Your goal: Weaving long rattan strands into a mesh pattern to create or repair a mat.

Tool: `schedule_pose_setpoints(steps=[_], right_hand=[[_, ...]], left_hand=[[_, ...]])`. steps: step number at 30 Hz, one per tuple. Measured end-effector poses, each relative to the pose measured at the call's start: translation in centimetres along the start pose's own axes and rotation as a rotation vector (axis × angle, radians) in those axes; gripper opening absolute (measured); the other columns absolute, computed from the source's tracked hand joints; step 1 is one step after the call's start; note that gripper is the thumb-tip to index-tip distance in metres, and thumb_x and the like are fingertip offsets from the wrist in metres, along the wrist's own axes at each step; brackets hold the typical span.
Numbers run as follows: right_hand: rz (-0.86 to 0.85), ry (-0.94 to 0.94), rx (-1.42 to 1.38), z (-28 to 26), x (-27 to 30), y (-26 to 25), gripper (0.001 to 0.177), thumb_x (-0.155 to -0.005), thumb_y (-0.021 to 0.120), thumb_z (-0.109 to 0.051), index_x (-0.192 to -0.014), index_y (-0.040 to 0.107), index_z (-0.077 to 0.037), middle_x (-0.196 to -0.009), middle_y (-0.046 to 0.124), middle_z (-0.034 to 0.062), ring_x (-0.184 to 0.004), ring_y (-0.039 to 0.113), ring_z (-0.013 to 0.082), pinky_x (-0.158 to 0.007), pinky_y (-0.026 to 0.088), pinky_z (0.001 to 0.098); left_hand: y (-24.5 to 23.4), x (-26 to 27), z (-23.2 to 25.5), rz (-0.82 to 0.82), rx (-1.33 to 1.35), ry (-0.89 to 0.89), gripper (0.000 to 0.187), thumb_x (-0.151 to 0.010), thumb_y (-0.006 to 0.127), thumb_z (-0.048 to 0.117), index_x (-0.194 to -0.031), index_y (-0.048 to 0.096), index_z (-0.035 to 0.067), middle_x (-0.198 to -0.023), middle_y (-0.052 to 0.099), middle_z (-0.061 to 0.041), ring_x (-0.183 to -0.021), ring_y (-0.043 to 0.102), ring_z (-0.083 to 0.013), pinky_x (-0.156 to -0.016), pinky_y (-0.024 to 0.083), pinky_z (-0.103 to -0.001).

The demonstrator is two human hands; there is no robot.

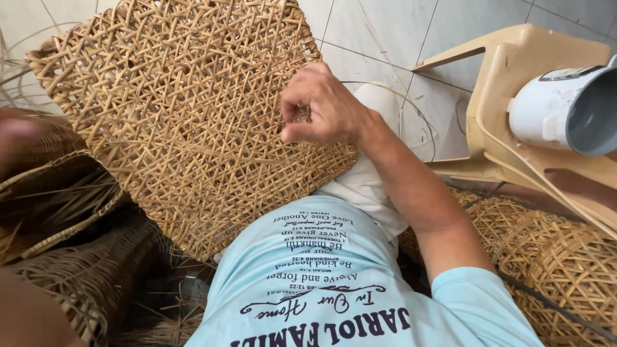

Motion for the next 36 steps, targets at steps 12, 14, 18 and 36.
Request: schedule_pose_setpoints(steps=[12,14,18,36], right_hand=[[-0.041,0.136,0.027,-2.9,5.7,2.0,0.042,-0.101,0.066,-0.054,-0.091,0.071,-0.014,-0.080,0.073,0.0047,-0.095,0.076,0.0285,-0.117,0.024,0.0757],[0.001,0.153,0.034,-1.7,7.3,1.6,0.034,-0.104,0.062,-0.044,-0.090,0.071,-0.014,-0.084,0.073,0.0034,-0.098,0.075,0.0264,-0.118,0.026,0.0684],[0.104,0.218,-0.101,-0.9,9.0,-0.3,0.030,-0.107,0.055,-0.031,-0.089,0.073,-0.015,-0.091,0.074,0.0017,-0.100,0.073,0.0225,-0.121,0.030,0.0551],[0.201,0.088,-0.350,-4.3,6.4,-0.2,0.015,-0.100,0.071,-0.017,-0.112,0.079,-0.013,-0.103,0.080,0.0045,-0.097,0.075,0.0210,-0.099,0.047,0.0408]], left_hand=[[16.0,-10.0,14.0,-0.103,0.101,0.376,0.020,-0.102,0.066,0.020,-0.097,0.076,0.003,-0.074,0.073,-0.016,-0.066,0.076,-0.0268,-0.054,0.061,-0.031],[15.5,-9.6,14.0,-0.094,0.091,0.366,0.020,-0.103,0.064,0.020,-0.098,0.075,0.004,-0.076,0.073,-0.015,-0.068,0.076,-0.0254,-0.056,0.061,-0.031],[14.3,-8.6,9.7,-0.043,0.049,0.213,0.019,-0.104,0.067,0.023,-0.100,0.077,0.007,-0.078,0.075,-0.013,-0.069,0.077,-0.0243,-0.058,0.061,-0.030],[16.9,-8.5,10.8,-0.249,0.909,0.097,0.021,-0.102,0.061,0.013,-0.091,0.075,0.001,-0.055,0.051,-0.001,-0.050,0.048,-0.0110,-0.047,0.043,-0.026]])
Point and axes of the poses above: each hand's wrist, its own x-axis away from the middle knuckle, its own y-axis out of the palm, z = x × y, the point moved 10 cm from there along -x, towards the middle knuckle
